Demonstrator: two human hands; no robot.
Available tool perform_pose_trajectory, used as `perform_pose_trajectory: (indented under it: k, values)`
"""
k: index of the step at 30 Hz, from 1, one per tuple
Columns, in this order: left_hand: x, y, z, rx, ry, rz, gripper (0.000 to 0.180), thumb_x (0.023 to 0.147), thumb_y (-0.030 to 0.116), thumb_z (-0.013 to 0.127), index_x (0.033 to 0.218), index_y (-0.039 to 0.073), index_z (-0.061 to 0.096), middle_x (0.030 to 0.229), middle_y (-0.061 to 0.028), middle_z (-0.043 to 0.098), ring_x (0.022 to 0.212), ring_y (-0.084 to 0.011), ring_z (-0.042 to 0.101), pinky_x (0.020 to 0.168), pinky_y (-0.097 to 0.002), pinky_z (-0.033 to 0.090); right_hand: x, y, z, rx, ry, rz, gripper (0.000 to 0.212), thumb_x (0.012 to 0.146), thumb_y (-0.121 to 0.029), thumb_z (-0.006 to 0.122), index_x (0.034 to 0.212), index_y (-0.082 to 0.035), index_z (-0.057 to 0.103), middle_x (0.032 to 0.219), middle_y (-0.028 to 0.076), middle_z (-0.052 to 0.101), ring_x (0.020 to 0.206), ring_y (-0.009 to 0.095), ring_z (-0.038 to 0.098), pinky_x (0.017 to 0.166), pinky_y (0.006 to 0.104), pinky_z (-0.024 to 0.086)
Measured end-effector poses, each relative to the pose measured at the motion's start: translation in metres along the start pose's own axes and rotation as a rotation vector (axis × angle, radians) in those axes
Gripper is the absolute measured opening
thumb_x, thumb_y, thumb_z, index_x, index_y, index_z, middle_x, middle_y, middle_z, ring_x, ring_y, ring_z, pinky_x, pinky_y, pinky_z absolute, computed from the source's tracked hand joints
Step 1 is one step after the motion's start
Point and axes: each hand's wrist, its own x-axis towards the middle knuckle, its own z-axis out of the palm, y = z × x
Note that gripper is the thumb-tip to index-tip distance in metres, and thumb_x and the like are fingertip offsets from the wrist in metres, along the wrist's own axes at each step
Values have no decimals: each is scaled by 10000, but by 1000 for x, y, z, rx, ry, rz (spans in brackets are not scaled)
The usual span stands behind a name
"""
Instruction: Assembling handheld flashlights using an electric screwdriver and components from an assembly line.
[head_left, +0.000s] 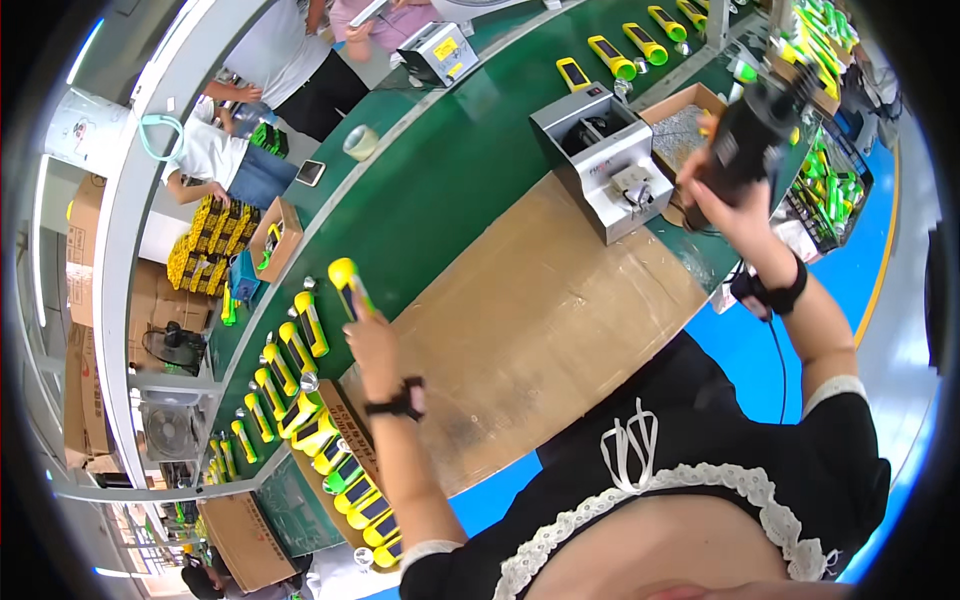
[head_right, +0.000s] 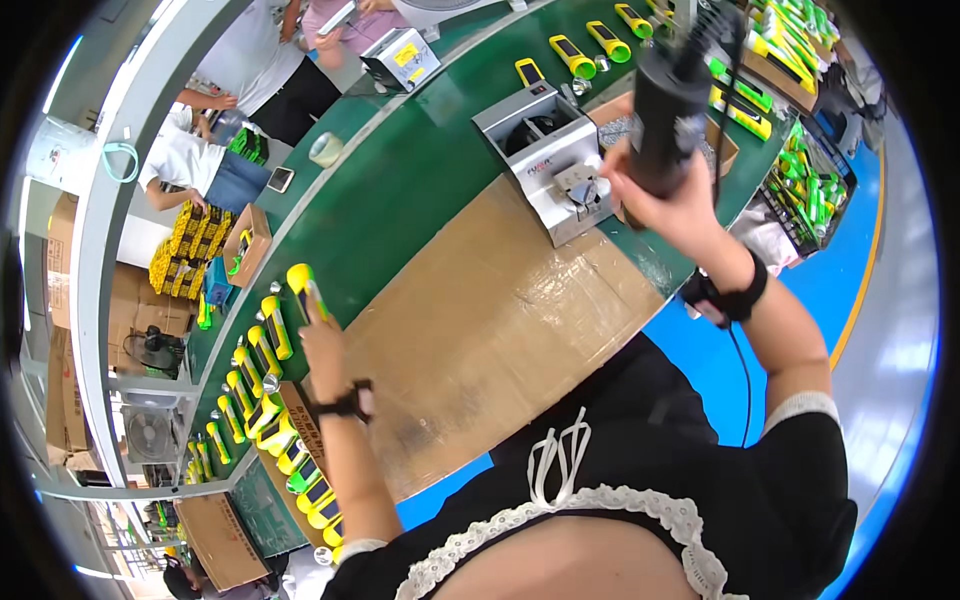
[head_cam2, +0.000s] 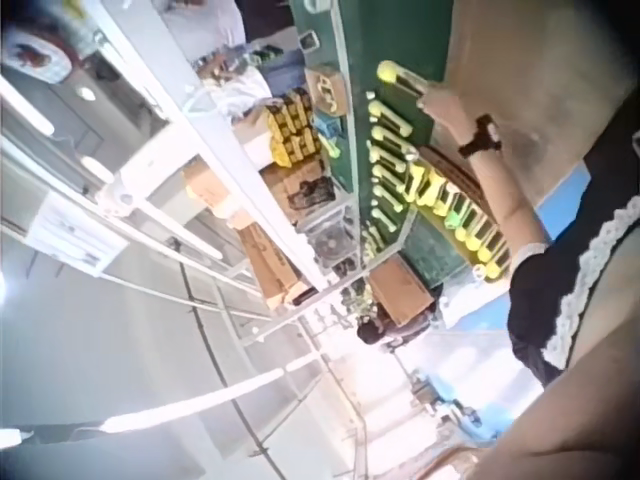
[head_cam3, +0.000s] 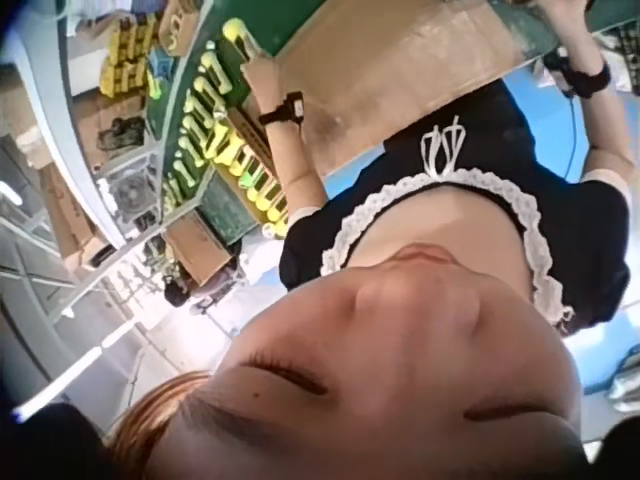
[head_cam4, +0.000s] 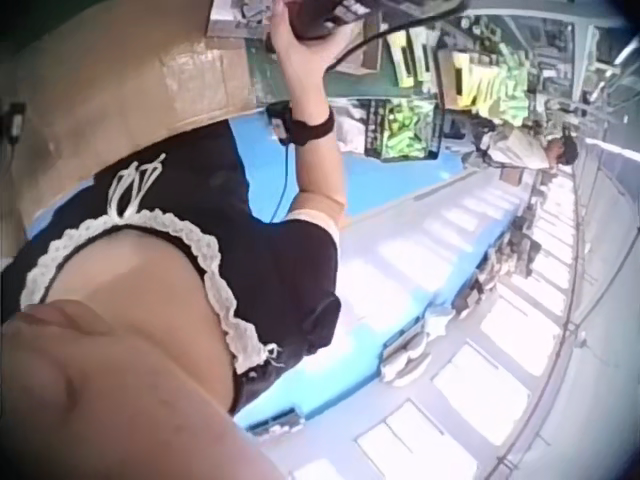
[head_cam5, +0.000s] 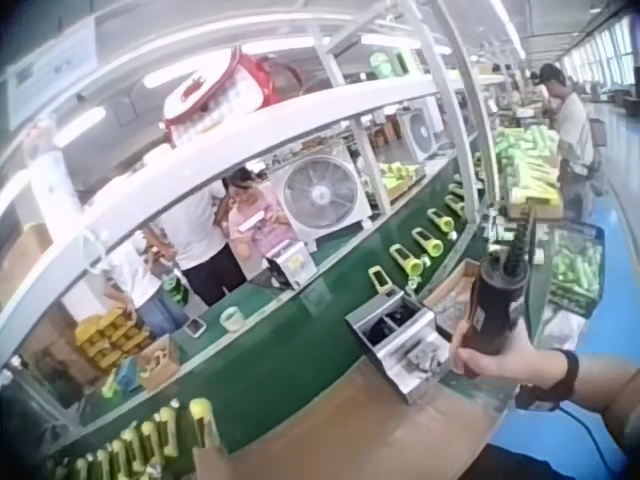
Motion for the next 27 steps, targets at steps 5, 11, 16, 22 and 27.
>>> perform_pose_trajectory:
  k: [5,11,16,22,27]
  values:
    - [-155,70,-36,-186,-175,90,580,857,131,500,1394,273,336,885,-268,455,745,-415,542,665,-476,473,40,19,18,29,-24,-106,636,819,-8,559,1366,22,236,737,36,533,633,113,530,614,251,451]
    - [-235,108,-63,-320,-313,107,542,861,195,540,1374,253,376,845,-231,462,687,-381,538,600,-442,472,46,45,30,126,-21,-154,587,799,28,612,1330,20,362,740,-1,573,638,61,533,598,217,439]
    - [-250,104,-67,-613,-501,227,565,791,102,554,1332,221,445,867,-177,481,723,-366,531,611,-417,461,46,49,31,72,-8,-123,540,796,16,625,1294,4,417,736,-2,578,626,59,540,595,218,448]
    - [-212,99,-65,-364,-21,733,415,669,54,624,1062,185,606,968,-162,503,947,-324,487,822,-423,395,54,50,30,68,-27,-70,465,790,-17,645,1228,-12,489,712,6,579,573,75,542,551,228,443]
    - [-211,128,-35,-524,-42,833,402,655,192,717,1003,76,551,933,-132,518,913,-316,503,844,-453,389,15,25,28,288,-51,-34,483,810,-14,579,1260,43,413,687,58,554,579,140,546,563,278,455]
